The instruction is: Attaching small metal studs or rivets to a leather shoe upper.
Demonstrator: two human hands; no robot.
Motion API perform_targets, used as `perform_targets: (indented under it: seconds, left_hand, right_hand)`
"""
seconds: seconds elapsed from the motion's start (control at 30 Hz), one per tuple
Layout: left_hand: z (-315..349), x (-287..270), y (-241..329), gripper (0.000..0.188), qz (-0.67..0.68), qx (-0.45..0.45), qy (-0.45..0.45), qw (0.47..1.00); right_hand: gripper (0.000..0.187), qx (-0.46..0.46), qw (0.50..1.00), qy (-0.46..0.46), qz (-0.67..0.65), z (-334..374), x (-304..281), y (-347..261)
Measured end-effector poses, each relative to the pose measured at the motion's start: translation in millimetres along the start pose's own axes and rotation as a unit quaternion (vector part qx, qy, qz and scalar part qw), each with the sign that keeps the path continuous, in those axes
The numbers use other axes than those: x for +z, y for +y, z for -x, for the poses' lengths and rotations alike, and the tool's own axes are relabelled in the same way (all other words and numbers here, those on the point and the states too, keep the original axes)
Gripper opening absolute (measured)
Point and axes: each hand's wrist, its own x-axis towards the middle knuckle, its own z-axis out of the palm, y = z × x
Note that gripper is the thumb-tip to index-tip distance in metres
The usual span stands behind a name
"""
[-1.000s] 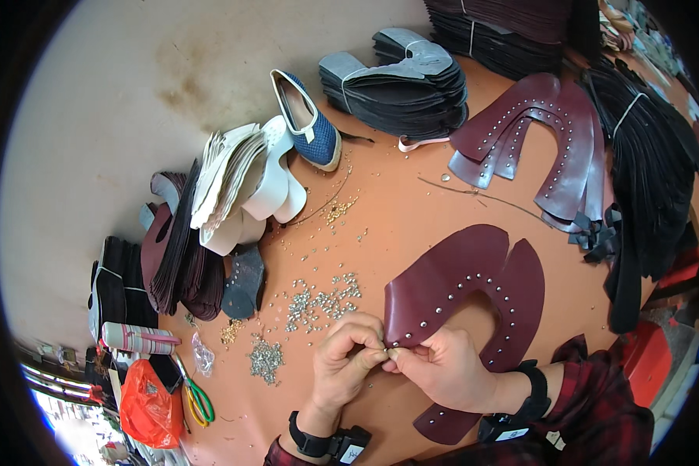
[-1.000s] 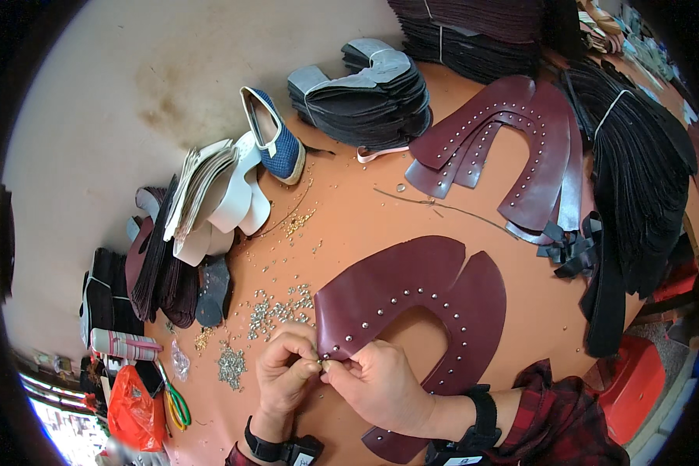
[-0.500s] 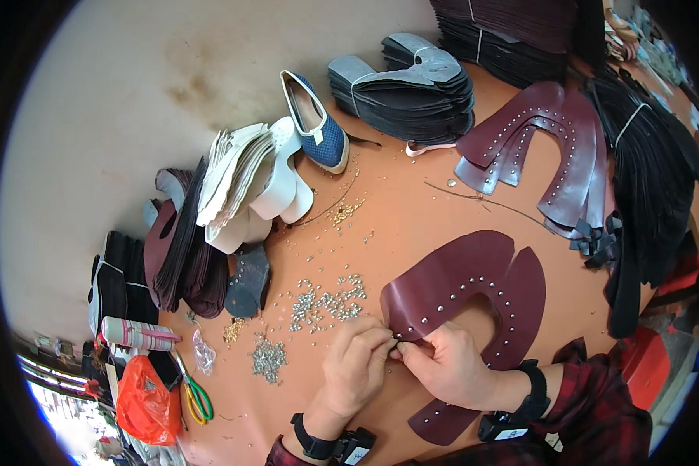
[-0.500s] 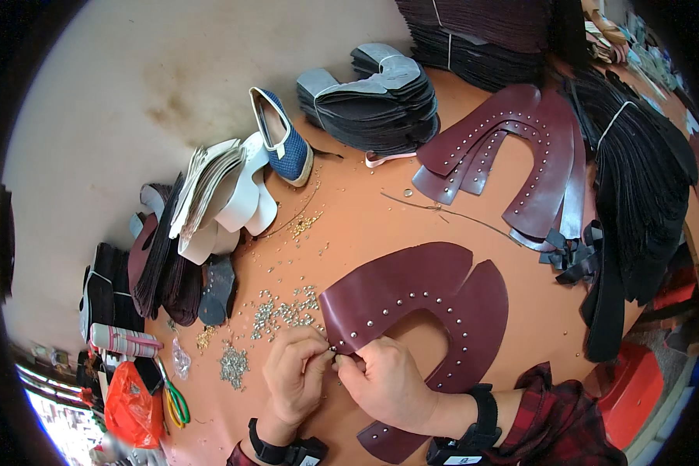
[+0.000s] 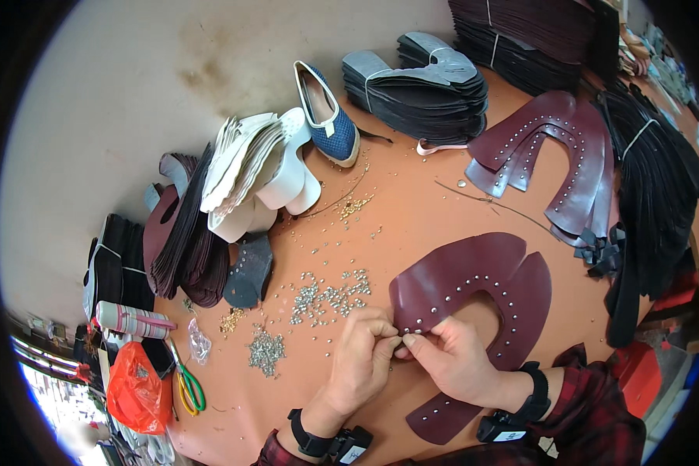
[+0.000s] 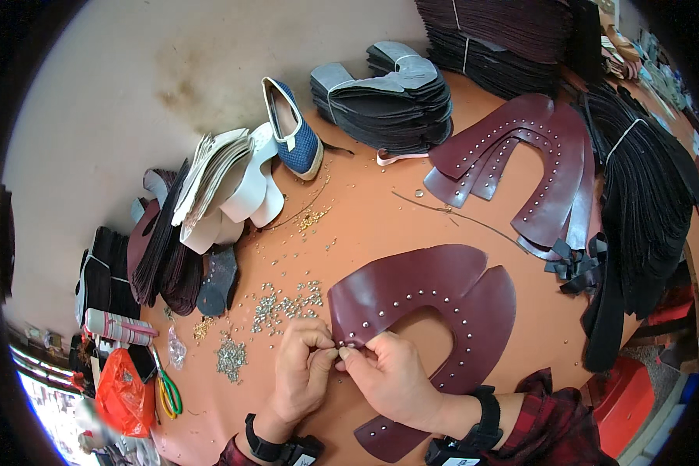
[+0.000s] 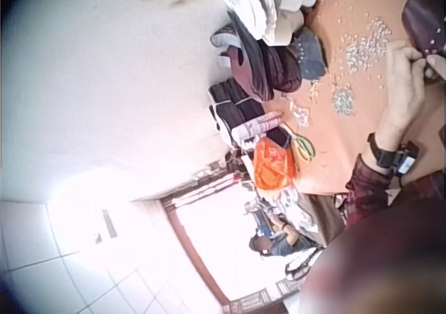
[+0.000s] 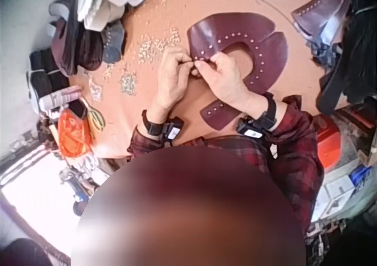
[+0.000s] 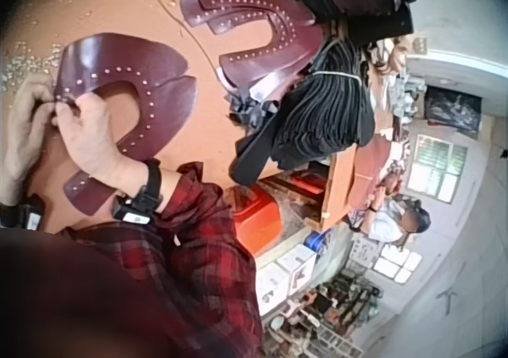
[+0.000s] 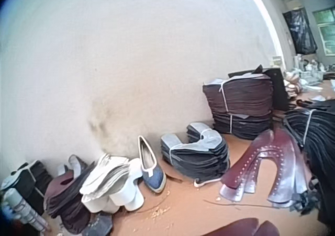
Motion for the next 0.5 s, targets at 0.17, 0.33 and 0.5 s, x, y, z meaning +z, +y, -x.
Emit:
perform_targets:
  seconds: [0.17,0.33,0.5]
  left_hand:
    - [4.2,5.2,3.4,0.019,0.034,-0.063,0.052,0.996]
    - [2.3,-4.3,-6.6,0.013,0.048,-0.148,0.064,0.986]
    - [-0.2,-35.7,-13.2,0.007,0.096,-0.221,0.078,0.967]
  right_hand:
    - [0.016,-0.074,0.978,-0.047,0.188,2.4,-4.9,-9.6]
    - [0.019,0.185,0.969,0.014,-0.16,-8.9,-4.1,-10.2]
    - [0.01,0.138,0.979,0.041,-0.142,-14.9,-8.7,-18.1]
